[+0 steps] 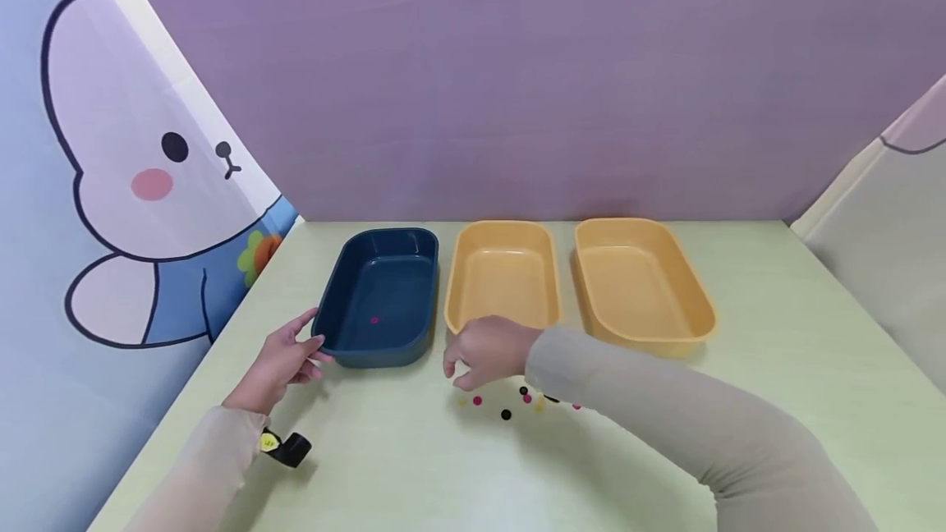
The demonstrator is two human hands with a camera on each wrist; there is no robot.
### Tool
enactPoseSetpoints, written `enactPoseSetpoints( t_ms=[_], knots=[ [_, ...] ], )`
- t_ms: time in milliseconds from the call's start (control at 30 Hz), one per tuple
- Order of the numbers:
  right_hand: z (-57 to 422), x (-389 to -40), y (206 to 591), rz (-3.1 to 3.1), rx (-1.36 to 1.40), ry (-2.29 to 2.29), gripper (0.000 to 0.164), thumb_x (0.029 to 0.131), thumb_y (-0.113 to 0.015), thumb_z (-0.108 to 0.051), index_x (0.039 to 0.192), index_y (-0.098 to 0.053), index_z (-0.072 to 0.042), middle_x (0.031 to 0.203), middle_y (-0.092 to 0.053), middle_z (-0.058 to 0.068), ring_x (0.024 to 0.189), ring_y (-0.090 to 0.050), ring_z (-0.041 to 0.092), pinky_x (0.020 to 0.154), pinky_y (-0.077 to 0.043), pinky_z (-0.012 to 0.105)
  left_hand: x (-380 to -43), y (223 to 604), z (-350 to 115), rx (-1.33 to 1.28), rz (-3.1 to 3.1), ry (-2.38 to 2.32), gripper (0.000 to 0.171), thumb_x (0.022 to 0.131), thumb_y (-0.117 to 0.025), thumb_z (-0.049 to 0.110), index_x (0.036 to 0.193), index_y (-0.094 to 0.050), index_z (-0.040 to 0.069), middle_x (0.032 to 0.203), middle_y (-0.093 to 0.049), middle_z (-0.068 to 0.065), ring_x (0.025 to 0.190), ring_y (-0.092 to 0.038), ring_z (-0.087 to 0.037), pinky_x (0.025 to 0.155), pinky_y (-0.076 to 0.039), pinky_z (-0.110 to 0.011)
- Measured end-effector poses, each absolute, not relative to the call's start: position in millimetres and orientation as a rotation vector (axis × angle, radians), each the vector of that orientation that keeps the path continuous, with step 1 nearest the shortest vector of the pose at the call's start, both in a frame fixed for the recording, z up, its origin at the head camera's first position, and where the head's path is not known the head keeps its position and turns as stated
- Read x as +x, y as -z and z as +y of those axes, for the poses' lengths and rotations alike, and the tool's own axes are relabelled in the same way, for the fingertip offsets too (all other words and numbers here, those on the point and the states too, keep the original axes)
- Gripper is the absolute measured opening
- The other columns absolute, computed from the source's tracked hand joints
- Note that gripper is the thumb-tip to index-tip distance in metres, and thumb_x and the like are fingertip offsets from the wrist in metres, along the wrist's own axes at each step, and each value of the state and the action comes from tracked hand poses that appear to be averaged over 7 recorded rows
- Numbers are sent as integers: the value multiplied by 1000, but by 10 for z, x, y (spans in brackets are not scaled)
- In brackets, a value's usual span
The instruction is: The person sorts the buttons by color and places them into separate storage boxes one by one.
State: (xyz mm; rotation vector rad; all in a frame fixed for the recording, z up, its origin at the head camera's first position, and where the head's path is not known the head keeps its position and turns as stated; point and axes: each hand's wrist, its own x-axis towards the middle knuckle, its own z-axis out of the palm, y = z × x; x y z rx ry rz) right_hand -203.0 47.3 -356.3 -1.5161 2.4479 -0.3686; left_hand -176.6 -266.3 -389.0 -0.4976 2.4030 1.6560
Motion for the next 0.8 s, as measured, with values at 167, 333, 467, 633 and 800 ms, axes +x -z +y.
enactPoseSetpoints(
  t_ms=[167, 333, 467, 633, 800],
  knots=[
    [726, -1967, 3654, 2462, -1485, 378, 10, 84, -70, -17, 92, -75, -14, 72, -57, -15, 59, -43, -1, 63, -42, 18, -1771, 3891, -2674, -493, 2408, -1645, 58, 102, -43, 11, 154, -17, 9, 71, -68, -2, 48, -58, -16, 54, -40, -27],
    [1083, -1908, 3772, 2507, -1399, 383, 10, 82, -70, -15, 90, -75, -15, 71, -56, -16, 59, -42, -3, 60, -41, 18, -1771, 3903, -2673, -483, 2380, -1668, 59, 102, -43, 11, 154, -16, 10, 71, -69, -2, 48, -59, -16, 53, -41, -27],
    [1356, -1876, 3870, 2525, -1299, 426, 11, 81, -69, -14, 90, -75, -15, 68, -51, -18, 58, -41, -4, 59, -40, 18, -1768, 3909, -2683, -461, 2365, -1689, 60, 102, -43, 11, 154, -15, 10, 71, -69, -1, 48, -59, -15, 54, -41, -27],
    [1625, -1862, 3945, 2558, -1248, 471, 12, 78, -69, -11, 89, -74, -10, 67, -53, -16, 60, -41, -4, 60, -41, 19, -1766, 3915, -2703, -444, 2367, -1696, 60, 102, -42, 11, 155, -14, 10, 70, -68, 0, 48, -59, -14, 54, -40, -27],
    [1775, -1838, 3987, 2596, -1194, 480, 9, 78, -72, -12, 87, -75, -11, 76, -64, -13, 62, -44, -5, 60, -42, 18, -1763, 3922, -2699, -445, 2363, -1684, 60, 102, -43, 11, 154, -13, 10, 70, -68, 0, 48, -59, -15, 54, -40, -27]
  ],
)
